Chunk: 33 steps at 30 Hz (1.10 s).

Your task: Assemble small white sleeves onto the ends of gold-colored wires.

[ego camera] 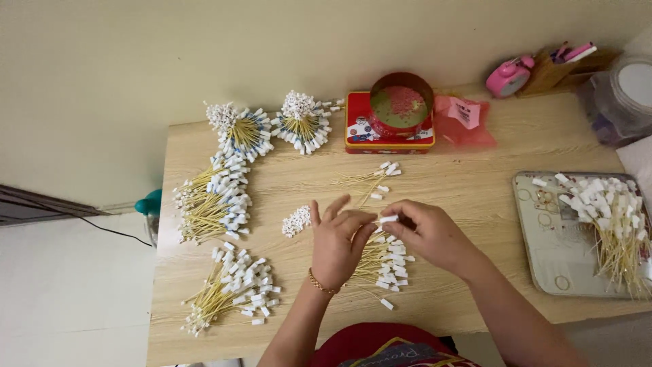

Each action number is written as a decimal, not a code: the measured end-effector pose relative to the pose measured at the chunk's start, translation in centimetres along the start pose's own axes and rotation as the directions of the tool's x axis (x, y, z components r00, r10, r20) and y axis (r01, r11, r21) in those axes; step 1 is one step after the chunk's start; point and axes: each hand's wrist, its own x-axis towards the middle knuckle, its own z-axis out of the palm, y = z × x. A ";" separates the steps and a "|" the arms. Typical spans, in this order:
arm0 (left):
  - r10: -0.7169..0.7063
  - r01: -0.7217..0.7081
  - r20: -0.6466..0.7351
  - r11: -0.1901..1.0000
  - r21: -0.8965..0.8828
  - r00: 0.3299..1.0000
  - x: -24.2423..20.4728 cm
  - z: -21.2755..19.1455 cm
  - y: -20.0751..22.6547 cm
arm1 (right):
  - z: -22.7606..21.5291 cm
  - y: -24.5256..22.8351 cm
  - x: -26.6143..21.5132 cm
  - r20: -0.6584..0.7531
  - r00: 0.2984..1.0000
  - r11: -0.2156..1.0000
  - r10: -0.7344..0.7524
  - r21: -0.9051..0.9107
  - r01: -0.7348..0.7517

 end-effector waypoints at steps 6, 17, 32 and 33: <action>-0.238 0.282 0.185 0.923 -0.263 0.953 -1.5 -1.0 -1.8 | -1.9 3.2 -0.5 -0.086 0.971 0.975 -0.222 -0.004 0.223; -0.299 0.347 0.204 0.899 -0.266 0.932 -2.2 -1.7 -1.2 | 2.6 1.7 0.9 -0.109 0.787 0.704 -0.607 -0.534 0.468; -0.495 0.575 0.348 0.440 -0.690 0.796 -5.1 1.7 -3.5 | 5.1 2.8 1.9 0.117 0.990 0.990 -0.073 0.126 0.058; -0.501 0.573 0.347 0.420 -0.704 0.793 -5.1 1.8 -3.5 | 5.2 2.9 2.0 0.144 0.989 0.982 -0.025 0.188 -0.002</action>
